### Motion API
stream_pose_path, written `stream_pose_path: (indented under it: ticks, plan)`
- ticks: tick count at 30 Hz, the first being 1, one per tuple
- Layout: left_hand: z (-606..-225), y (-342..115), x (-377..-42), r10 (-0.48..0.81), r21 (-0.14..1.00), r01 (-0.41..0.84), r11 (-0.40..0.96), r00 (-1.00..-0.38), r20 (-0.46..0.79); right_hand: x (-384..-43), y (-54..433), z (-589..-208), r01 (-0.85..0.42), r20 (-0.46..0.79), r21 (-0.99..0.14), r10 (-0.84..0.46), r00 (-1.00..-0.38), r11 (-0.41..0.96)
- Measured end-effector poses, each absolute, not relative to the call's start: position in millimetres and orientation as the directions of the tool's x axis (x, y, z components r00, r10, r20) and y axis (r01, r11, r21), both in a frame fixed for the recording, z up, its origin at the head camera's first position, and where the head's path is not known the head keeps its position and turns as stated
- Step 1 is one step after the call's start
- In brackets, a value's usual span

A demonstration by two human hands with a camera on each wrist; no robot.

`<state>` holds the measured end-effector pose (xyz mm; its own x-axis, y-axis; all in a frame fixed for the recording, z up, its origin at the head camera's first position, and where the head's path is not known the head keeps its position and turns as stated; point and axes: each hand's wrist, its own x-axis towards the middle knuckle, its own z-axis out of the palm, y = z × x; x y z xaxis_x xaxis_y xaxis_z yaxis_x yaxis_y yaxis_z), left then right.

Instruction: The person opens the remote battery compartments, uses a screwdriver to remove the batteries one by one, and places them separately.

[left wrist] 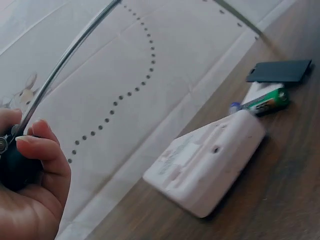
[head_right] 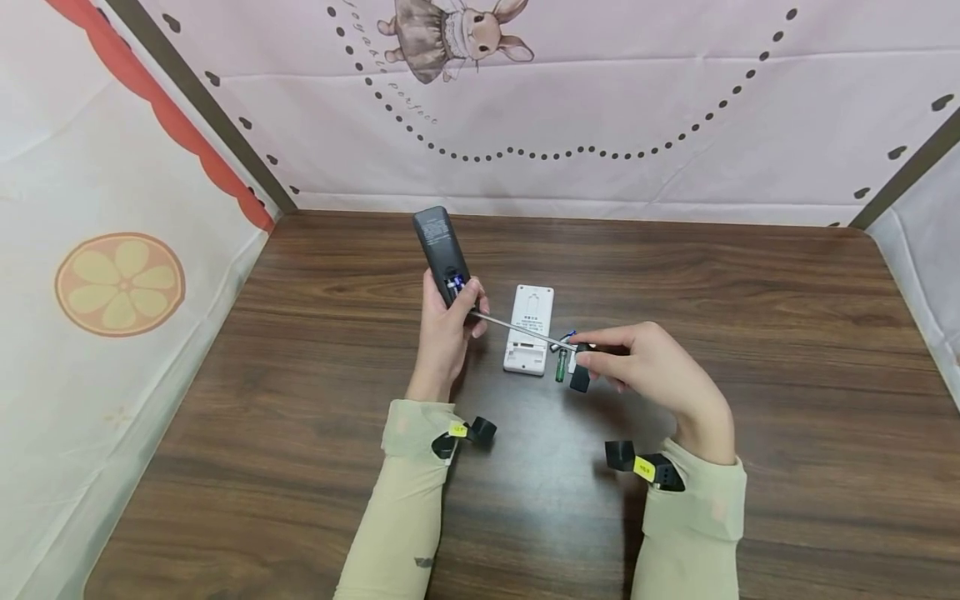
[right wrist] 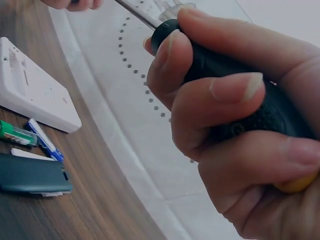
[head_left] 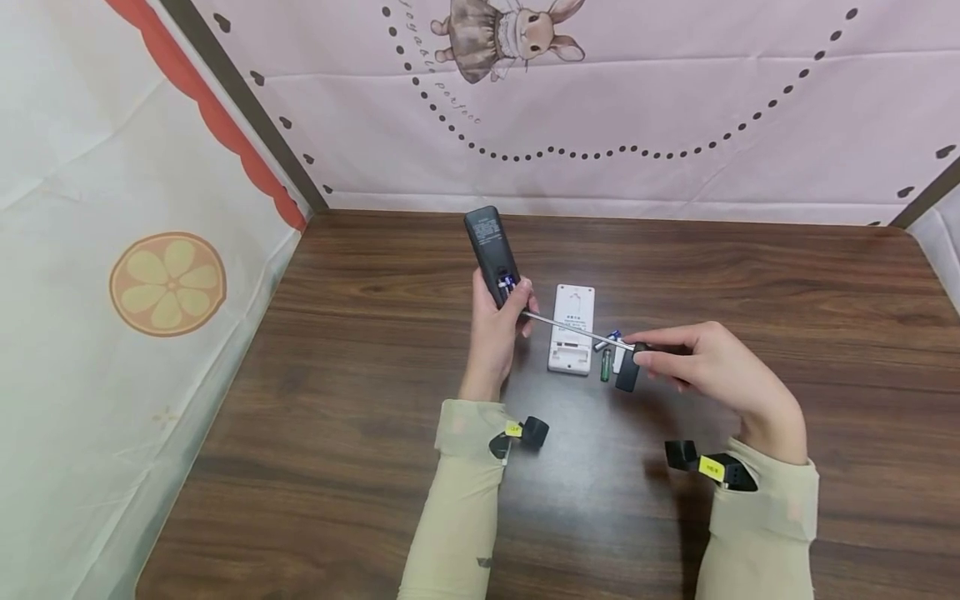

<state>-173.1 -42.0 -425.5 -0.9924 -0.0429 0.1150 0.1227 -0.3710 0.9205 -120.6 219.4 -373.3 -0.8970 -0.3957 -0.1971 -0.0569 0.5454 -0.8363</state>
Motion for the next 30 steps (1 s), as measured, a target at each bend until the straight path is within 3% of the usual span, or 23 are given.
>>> stream_pose_path:
  ticks: [15, 30]
  plan:
    - [-431, -43, -174, -0.047, 0.836, 0.042, -0.547, -0.999, 0.020, -113, 221, -359, -0.095, -0.191, -0.758, -0.359, -0.914, 0.645]
    - [-432, -43, -176, 0.001, 0.809, -0.046, -0.586, -0.998, -0.056, -112, 221, -356, -0.101, -0.161, -0.766, -0.341, -0.926, 0.635]
